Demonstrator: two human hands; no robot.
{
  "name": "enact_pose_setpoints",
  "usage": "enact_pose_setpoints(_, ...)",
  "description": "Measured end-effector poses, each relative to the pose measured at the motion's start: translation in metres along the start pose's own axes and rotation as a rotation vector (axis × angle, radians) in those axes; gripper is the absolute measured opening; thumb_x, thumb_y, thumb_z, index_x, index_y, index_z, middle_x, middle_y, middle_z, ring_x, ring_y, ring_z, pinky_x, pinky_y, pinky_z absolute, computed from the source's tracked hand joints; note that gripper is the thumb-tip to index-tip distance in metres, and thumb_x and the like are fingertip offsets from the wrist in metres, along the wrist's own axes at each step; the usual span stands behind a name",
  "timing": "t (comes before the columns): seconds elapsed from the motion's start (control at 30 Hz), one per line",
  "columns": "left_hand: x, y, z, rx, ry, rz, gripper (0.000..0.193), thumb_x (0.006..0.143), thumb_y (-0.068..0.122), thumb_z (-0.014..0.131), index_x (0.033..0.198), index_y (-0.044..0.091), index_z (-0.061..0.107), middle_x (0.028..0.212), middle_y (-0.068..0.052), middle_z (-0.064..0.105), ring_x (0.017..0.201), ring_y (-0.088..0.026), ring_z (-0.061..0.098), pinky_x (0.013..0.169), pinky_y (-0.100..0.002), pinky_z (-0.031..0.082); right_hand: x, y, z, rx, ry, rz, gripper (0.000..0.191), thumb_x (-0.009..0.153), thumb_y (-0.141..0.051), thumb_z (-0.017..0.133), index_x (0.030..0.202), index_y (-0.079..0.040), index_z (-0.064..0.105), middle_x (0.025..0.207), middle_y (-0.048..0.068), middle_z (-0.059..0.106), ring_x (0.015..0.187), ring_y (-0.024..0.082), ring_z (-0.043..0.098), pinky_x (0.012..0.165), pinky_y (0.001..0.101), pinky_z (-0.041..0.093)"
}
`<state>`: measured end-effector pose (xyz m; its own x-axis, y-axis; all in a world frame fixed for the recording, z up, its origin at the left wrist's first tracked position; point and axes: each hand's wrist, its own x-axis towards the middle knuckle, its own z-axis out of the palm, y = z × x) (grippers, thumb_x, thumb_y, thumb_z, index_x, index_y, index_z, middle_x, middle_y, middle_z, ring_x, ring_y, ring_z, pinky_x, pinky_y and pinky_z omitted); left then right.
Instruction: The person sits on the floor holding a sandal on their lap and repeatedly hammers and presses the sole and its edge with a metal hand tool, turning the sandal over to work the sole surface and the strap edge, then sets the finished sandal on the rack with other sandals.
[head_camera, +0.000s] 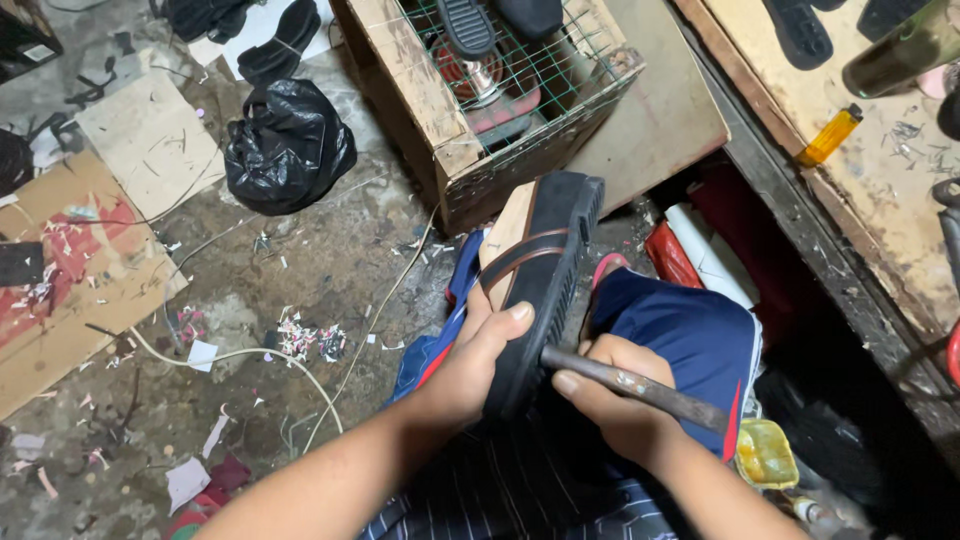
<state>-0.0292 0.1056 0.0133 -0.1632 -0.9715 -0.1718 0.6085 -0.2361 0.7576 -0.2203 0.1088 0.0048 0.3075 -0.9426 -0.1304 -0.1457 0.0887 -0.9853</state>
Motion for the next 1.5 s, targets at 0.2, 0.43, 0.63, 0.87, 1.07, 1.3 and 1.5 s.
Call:
enact_pose_setpoints(0.2, 0.006, -0.003, -0.007, 0.228, 0.068, -0.041, 0.072, 0.097, 0.023, 0.052, 0.157, 0.005, 0.016, 0.156, -0.012, 0.038, 0.143, -0.022, 0.037, 0.118, -0.036, 0.029, 0.002, -0.013, 0.005, -0.366, -0.039, -0.223, 0.029, 0.082, -0.017, 0.080, 0.066, -0.009, 0.057, 0.059, 0.001, 0.062, 0.050, 0.009, 0.058, 0.048, 0.0293, 0.047)
enact_pose_setpoints(0.43, 0.008, 0.000, 0.006, 0.054, 0.111, -0.073, 0.066, 0.099, 0.028, 0.050, 0.155, 0.005, 0.024, 0.148, -0.012, 0.045, 0.134, -0.021, 0.045, 0.112, -0.036, 0.037, 0.011, -0.023, -0.018, -0.321, -0.081, -0.038, 0.031, 0.079, -0.019, 0.082, 0.063, -0.008, 0.058, 0.056, 0.002, 0.060, 0.050, 0.011, 0.053, 0.047, 0.0304, 0.045)
enact_pose_setpoints(0.63, 0.008, -0.004, 0.000, 0.132, 0.158, -0.135, 0.065, 0.098, 0.028, 0.049, 0.154, 0.008, 0.024, 0.147, -0.011, 0.045, 0.134, -0.020, 0.045, 0.112, -0.036, 0.035, 0.009, 0.008, -0.007, 0.185, 0.036, 0.077, 0.025, 0.084, -0.015, 0.076, 0.068, -0.009, 0.058, 0.062, 0.001, 0.066, 0.053, 0.009, 0.056, 0.050, 0.0273, 0.046)
enact_pose_setpoints(0.87, 0.011, -0.008, -0.007, 0.400, 0.076, 0.050, 0.061, 0.103, 0.025, 0.049, 0.152, 0.001, 0.023, 0.151, -0.015, 0.043, 0.142, -0.023, 0.041, 0.119, -0.037, 0.031, 0.020, -0.007, -0.019, -0.188, -0.091, 0.031, 0.029, 0.083, -0.017, 0.079, 0.065, -0.010, 0.057, 0.056, -0.001, 0.060, 0.051, 0.007, 0.050, 0.047, 0.0265, 0.043)
enact_pose_setpoints(1.07, 0.010, -0.011, -0.008, 0.333, 0.101, -0.079, 0.065, 0.098, 0.025, 0.050, 0.152, 0.004, 0.022, 0.151, -0.013, 0.042, 0.140, -0.020, 0.040, 0.117, -0.036, 0.030, 0.022, -0.006, -0.029, -0.111, -0.039, 0.043, 0.022, 0.082, -0.015, 0.079, 0.069, -0.007, 0.063, 0.060, 0.000, 0.064, 0.054, 0.008, 0.055, 0.050, 0.0259, 0.045)
enact_pose_setpoints(1.3, 0.012, -0.014, -0.013, 0.504, 0.115, -0.051, 0.065, 0.098, 0.028, 0.054, 0.148, 0.001, 0.024, 0.146, -0.015, 0.046, 0.138, -0.023, 0.044, 0.117, -0.038, 0.034, 0.026, 0.002, -0.022, -0.043, 0.006, 0.033, 0.018, 0.085, -0.015, 0.076, 0.073, -0.006, 0.066, 0.066, -0.001, 0.067, 0.060, 0.006, 0.056, 0.054, 0.0244, 0.045)
enact_pose_setpoints(1.5, 0.012, -0.014, 0.001, 0.300, 0.059, 0.131, 0.068, 0.097, 0.026, 0.053, 0.153, 0.002, 0.022, 0.149, -0.015, 0.044, 0.138, -0.024, 0.045, 0.117, -0.040, 0.035, 0.002, 0.002, -0.014, 0.053, 0.159, -0.053, 0.026, 0.092, -0.019, 0.078, 0.100, -0.002, 0.061, 0.092, 0.005, 0.061, 0.085, 0.010, 0.055, 0.078, 0.0272, 0.048)
